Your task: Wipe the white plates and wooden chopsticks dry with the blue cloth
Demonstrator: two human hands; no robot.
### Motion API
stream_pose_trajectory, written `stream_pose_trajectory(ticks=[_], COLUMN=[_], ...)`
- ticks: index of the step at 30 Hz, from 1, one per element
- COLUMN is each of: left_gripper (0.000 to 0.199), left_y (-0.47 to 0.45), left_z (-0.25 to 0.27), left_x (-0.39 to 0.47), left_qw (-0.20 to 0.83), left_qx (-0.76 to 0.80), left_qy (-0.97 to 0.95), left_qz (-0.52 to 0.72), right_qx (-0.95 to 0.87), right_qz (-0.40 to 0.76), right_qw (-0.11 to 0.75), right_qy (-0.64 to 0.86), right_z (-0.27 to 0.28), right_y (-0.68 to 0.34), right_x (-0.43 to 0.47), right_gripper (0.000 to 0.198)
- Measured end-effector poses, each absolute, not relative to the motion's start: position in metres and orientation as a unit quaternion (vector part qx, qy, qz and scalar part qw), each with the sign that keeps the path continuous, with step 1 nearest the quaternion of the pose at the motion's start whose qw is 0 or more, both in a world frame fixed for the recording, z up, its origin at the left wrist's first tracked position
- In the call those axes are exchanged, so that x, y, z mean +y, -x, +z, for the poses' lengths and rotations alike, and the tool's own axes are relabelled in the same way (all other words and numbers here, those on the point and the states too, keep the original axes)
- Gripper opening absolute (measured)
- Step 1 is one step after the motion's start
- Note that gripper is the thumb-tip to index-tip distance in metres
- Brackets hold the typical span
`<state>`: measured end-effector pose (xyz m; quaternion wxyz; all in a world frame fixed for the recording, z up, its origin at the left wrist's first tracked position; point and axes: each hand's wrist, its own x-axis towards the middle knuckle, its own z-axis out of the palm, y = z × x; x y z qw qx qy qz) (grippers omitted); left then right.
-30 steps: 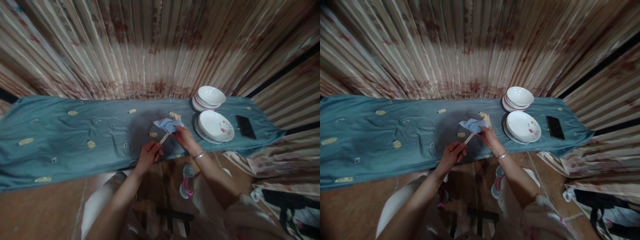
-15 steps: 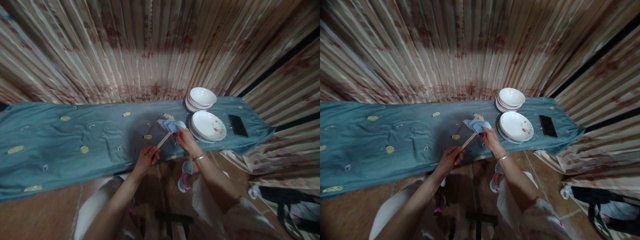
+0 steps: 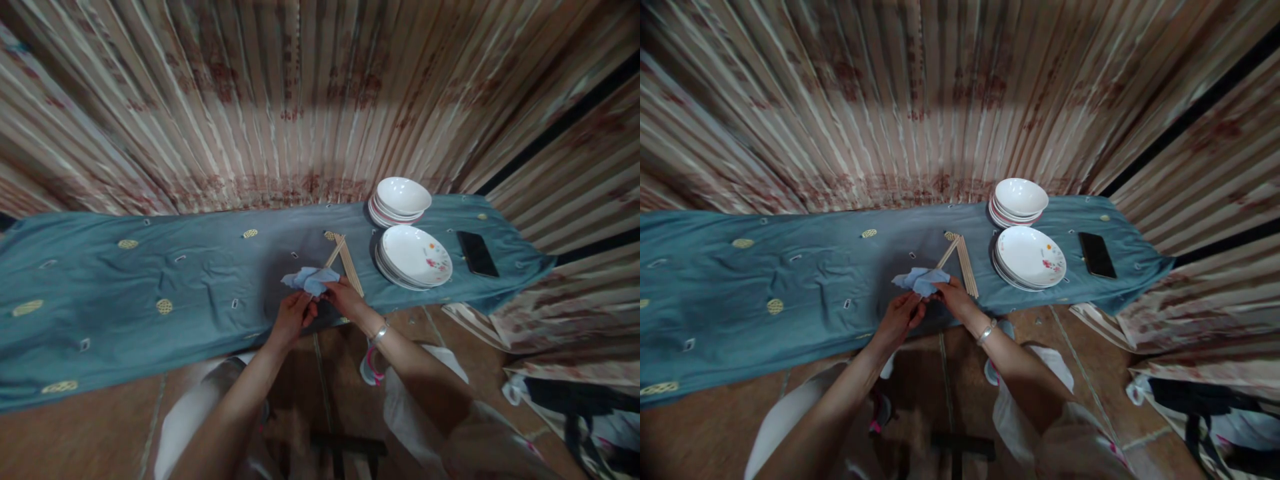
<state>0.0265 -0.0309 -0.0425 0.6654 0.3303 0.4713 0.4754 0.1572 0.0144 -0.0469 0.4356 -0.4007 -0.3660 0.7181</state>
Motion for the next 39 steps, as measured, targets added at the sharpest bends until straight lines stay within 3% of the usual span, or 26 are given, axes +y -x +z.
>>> stream_pose_trajectory(ticks=[11, 39], left_gripper=[0.044, 0.046], left_y=[-0.019, -0.024], left_z=[-0.037, -0.044], left_x=[-0.03, -0.035], left_qw=[0.632, 0.67], left_qx=[0.531, 0.508], left_qy=[-0.349, -0.338], left_qz=[0.443, 0.423], right_qx=[-0.319, -0.26], right_qz=[0.703, 0.655], right_qw=[0.477, 0.555], right_qy=[0.421, 0.443], right_z=[-0.045, -0.036], right_y=[-0.158, -0.202], right_x=[0.019, 0.064], right_gripper=[0.018, 0.012])
